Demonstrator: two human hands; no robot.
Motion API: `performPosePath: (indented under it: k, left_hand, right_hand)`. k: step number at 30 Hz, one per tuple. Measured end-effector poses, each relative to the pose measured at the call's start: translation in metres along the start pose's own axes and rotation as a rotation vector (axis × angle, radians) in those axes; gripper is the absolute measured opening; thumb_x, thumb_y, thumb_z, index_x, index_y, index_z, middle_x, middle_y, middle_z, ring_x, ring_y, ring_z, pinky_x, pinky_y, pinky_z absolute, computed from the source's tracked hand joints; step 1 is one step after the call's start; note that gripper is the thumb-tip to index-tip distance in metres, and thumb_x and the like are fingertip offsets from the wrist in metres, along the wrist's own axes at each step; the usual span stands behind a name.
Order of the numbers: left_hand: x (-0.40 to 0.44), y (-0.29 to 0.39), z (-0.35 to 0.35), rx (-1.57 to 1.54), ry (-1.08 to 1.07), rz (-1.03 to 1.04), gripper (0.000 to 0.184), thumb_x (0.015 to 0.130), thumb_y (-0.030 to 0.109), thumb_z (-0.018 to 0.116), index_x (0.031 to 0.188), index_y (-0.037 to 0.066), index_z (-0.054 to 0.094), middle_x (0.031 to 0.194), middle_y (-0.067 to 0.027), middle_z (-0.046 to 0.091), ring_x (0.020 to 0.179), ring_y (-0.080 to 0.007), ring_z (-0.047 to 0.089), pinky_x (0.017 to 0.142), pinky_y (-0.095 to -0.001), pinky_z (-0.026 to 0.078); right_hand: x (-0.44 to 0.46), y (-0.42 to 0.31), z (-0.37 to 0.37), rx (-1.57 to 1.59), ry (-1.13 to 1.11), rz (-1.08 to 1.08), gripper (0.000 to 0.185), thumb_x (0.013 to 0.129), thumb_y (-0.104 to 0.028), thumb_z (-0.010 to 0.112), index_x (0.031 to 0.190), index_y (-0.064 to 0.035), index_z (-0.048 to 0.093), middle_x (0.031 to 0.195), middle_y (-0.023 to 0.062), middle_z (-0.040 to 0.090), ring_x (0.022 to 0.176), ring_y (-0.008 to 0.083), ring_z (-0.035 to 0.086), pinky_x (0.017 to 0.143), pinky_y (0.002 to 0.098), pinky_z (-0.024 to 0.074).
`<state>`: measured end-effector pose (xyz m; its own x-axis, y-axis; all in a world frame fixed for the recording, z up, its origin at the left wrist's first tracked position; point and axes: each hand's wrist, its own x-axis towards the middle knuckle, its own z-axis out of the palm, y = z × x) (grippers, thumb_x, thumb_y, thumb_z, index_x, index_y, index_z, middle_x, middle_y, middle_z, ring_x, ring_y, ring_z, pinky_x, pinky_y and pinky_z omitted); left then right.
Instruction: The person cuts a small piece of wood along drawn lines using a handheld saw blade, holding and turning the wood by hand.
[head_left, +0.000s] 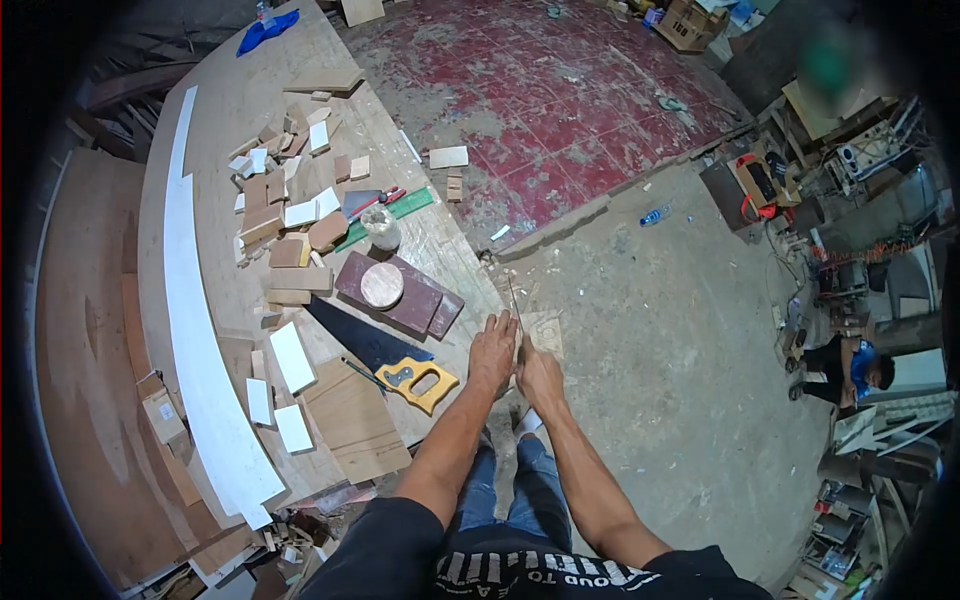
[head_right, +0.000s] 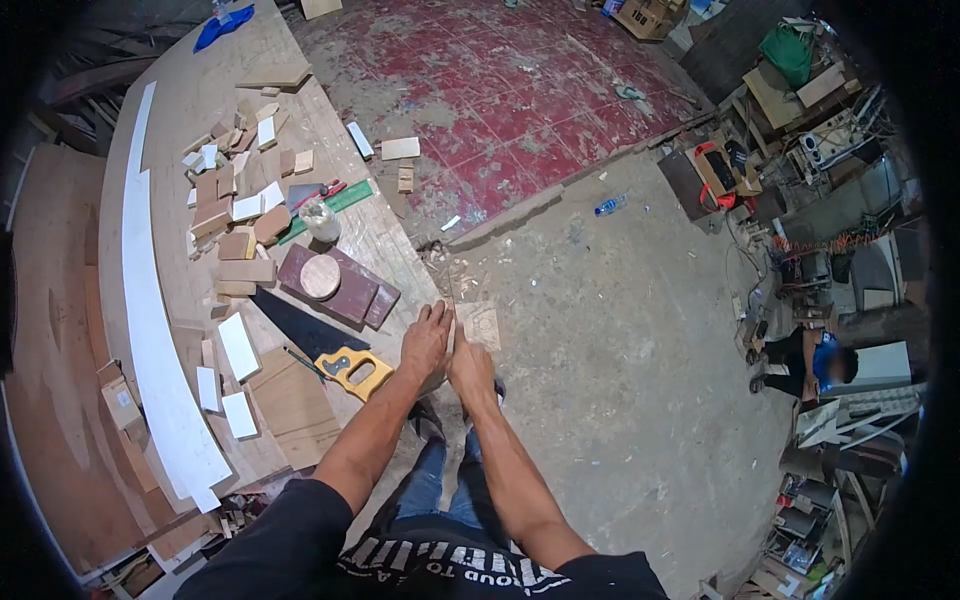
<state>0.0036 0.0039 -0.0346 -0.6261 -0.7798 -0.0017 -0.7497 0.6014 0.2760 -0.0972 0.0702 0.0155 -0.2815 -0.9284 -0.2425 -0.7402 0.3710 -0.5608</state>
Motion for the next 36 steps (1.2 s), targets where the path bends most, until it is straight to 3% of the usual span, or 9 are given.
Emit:
performPosePath:
  k: [2,7,10,12,16,18,25,30,36]
  left_hand:
    - [0.000,0.005,-0.014,-0.061,-0.080,-0.020,0.071,0.070,0.013,0.075,0.135,0.000,0.048,0.129,-0.0130,0.048,0.119,-0.0306,0.049,0.086,-0.0369,0.055]
    - [0.002,0.000,0.010,0.022,0.004,-0.009,0.073,0.070,0.015,0.077,0.135,0.001,0.049,0.130,-0.0119,0.047,0.119,-0.0303,0.049,0.087,-0.0365,0.055]
    - [0.003,0.002,0.004,0.008,-0.168,-0.060,0.081,0.070,0.021,0.079,0.141,0.003,0.045,0.144,-0.0100,0.041,0.133,-0.0296,0.042,0.094,-0.0372,0.051]
    - [-0.001,0.007,-0.015,-0.053,-0.058,-0.031,0.057,0.080,0.011,0.065,0.134,0.002,0.050,0.131,-0.0105,0.049,0.120,-0.0302,0.049,0.088,-0.0358,0.054]
    - [0.001,0.005,-0.007,0.023,-0.027,-0.033,0.076,0.066,0.017,0.080,0.134,0.002,0.049,0.133,-0.0098,0.046,0.122,-0.0296,0.047,0.089,-0.0366,0.054]
    - [0.002,0.011,-0.029,-0.023,-0.254,-0.081,0.094,0.062,0.027,0.087,0.142,0.004,0.043,0.144,-0.0091,0.042,0.132,-0.0283,0.042,0.094,-0.0358,0.051]
    - [-0.007,0.005,0.001,-0.040,-0.028,-0.042,0.084,0.060,0.018,0.085,0.133,-0.003,0.049,0.138,-0.0131,0.046,0.124,-0.0306,0.046,0.091,-0.0387,0.053]
    - [-0.001,0.011,-0.023,-0.053,-0.190,-0.105,0.087,0.065,0.027,0.085,0.139,0.001,0.047,0.144,-0.0082,0.043,0.132,-0.0271,0.043,0.094,-0.0381,0.050]
    - [-0.005,0.012,-0.008,-0.001,-0.027,-0.098,0.069,0.068,0.011,0.074,0.132,-0.002,0.050,0.140,-0.0124,0.046,0.126,-0.0298,0.047,0.090,-0.0400,0.053]
  right_hand:
    - [-0.026,0.003,-0.006,-0.014,0.007,-0.014,0.044,0.086,-0.010,0.053,0.127,0.0055,0.055,0.077,0.0325,0.064,0.074,0.0465,0.066,0.066,0.0538,0.0516]
    - [0.024,-0.003,0.005,-0.052,-0.057,0.001,0.045,0.090,-0.015,0.055,0.129,0.0078,0.049,0.080,0.0318,0.065,0.077,0.0473,0.067,0.067,0.0537,0.0527]
    - [-0.013,0.008,-0.001,-0.035,-0.047,-0.018,0.041,0.093,-0.016,0.050,0.127,0.0066,0.050,0.081,0.0315,0.066,0.077,0.0476,0.067,0.067,0.0539,0.0528]
    - [-0.014,0.002,-0.008,-0.050,-0.041,-0.001,0.041,0.088,-0.014,0.054,0.124,0.0061,0.053,0.080,0.0310,0.065,0.076,0.0464,0.067,0.066,0.0529,0.0526]
    - [0.029,0.014,0.013,-0.094,-0.022,-0.029,0.054,0.079,-0.009,0.059,0.131,0.0034,0.054,0.077,0.0310,0.064,0.073,0.0448,0.067,0.065,0.0514,0.0528]
    - [0.002,0.005,-0.004,-0.047,-0.020,-0.034,0.054,0.078,-0.006,0.057,0.132,0.0027,0.055,0.078,0.0312,0.064,0.073,0.0456,0.067,0.065,0.0532,0.0527]
    - [0.039,0.007,0.004,-0.090,-0.036,-0.050,0.041,0.087,-0.012,0.056,0.124,0.0056,0.054,0.079,0.0323,0.065,0.080,0.0461,0.067,0.070,0.0550,0.0527]
    - [-0.013,-0.002,-0.022,-0.042,-0.100,0.011,0.047,0.084,-0.009,0.059,0.128,0.0070,0.052,0.084,0.0331,0.065,0.081,0.0472,0.067,0.071,0.0547,0.0529]
    - [0.022,-0.004,-0.014,-0.061,-0.045,-0.028,0.046,0.080,-0.008,0.059,0.125,0.0035,0.057,0.085,0.0305,0.066,0.084,0.0469,0.066,0.075,0.0537,0.0521]
